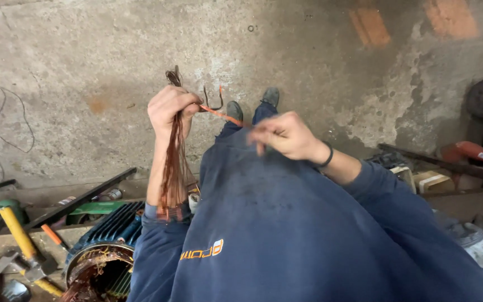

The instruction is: Sorting and bundling copper wires, likely for rewinding an electric motor.

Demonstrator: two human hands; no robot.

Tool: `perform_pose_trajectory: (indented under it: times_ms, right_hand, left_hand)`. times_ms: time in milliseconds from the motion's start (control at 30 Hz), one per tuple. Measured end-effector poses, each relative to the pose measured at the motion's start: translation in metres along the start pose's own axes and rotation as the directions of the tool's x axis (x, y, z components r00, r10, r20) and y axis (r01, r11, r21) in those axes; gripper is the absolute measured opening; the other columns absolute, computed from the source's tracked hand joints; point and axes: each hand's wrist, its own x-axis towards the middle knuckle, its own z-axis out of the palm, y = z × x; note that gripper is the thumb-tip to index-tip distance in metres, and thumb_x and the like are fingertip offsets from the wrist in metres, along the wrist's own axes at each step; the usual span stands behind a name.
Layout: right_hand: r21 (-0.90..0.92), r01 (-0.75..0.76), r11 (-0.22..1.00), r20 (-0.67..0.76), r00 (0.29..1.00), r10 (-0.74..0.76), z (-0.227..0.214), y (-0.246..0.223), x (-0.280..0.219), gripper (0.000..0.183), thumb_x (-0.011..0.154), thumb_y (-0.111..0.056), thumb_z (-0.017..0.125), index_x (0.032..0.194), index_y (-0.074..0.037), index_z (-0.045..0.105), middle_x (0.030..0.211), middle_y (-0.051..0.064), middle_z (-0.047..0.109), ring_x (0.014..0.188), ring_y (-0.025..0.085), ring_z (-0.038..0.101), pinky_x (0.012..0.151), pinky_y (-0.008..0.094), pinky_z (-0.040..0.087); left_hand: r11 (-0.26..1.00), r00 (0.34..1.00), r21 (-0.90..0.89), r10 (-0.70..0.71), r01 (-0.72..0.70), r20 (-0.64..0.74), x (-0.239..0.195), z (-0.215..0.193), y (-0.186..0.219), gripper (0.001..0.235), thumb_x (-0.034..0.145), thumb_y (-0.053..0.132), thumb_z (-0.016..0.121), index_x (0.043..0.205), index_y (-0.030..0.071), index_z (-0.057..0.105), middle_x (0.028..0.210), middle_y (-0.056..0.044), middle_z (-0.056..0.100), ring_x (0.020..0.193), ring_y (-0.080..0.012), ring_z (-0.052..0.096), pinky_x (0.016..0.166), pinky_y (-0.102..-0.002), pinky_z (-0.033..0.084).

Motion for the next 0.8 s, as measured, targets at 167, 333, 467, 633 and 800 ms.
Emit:
perform_pose_trajectory:
  times_ms: [167, 333, 467, 633, 800]
  right_hand:
    - [0.575, -0.307, 0.758, 0.386, 0.919, 0.079, 0.0, 0.012, -0.01, 0.044, 0.104, -0.043, 0.063, 0.109, -0.001, 0.075, 0.086, 0.011, 0.075, 0.076, 0.023, 0.071, 0.074, 0.035, 0.054]
    - [0.565, -0.197, 0.801, 0.289, 0.957, 0.032, -0.023, -0.008, 0.011, 0.057, 0.103, -0.053, 0.061, 0.114, 0.002, 0.071, 0.093, 0.011, 0.075, 0.083, 0.024, 0.073, 0.08, 0.035, 0.056]
    - [-0.198, 0.237, 0.951, -0.137, 0.954, -0.266, -0.036, -0.034, 0.033, 0.042, 0.095, -0.04, 0.078, 0.106, -0.001, 0.072, 0.083, 0.009, 0.072, 0.074, 0.025, 0.071, 0.072, 0.036, 0.054]
    - [-0.034, 0.08, 0.996, -0.027, 0.996, -0.08, -0.005, 0.004, -0.004, 0.018, 0.098, -0.024, 0.076, 0.1, -0.006, 0.076, 0.073, 0.006, 0.07, 0.066, 0.021, 0.068, 0.067, 0.036, 0.053]
    - [0.482, -0.237, 0.844, 0.358, 0.932, 0.058, 0.001, 0.022, -0.014, 0.019, 0.103, -0.024, 0.068, 0.099, -0.006, 0.075, 0.076, 0.003, 0.074, 0.068, 0.018, 0.068, 0.067, 0.032, 0.053]
  left_hand:
    - [0.971, 0.966, -0.127, 0.221, -0.204, 0.137, 0.011, -0.003, 0.007, 0.034, 0.097, 0.037, 0.076, 0.092, 0.004, 0.072, 0.082, -0.008, 0.069, 0.087, -0.0283, 0.071, 0.076, -0.038, 0.056]
    - [0.964, 0.989, -0.248, -0.062, 0.094, 0.134, -0.001, -0.001, -0.002, 0.028, 0.101, 0.033, 0.074, 0.095, 0.005, 0.073, 0.087, -0.008, 0.071, 0.084, -0.0251, 0.071, 0.076, -0.036, 0.054]
    - [0.958, 0.974, -0.203, -0.178, 0.204, 0.139, -0.011, 0.003, -0.009, 0.028, 0.1, 0.032, 0.074, 0.094, 0.004, 0.074, 0.082, -0.007, 0.071, 0.078, -0.0227, 0.07, 0.073, -0.033, 0.052]
    - [0.972, 0.978, -0.144, -0.173, 0.188, 0.113, -0.016, 0.003, -0.017, 0.024, 0.101, 0.029, 0.073, 0.097, 0.006, 0.075, 0.088, -0.008, 0.074, 0.082, -0.0227, 0.071, 0.076, -0.034, 0.054]
    - [0.976, 0.96, -0.177, -0.072, 0.124, 0.272, -0.015, -0.002, -0.028, 0.022, 0.086, 0.024, 0.082, 0.093, 0.004, 0.076, 0.085, -0.01, 0.075, 0.078, -0.025, 0.072, 0.07, -0.033, 0.054]
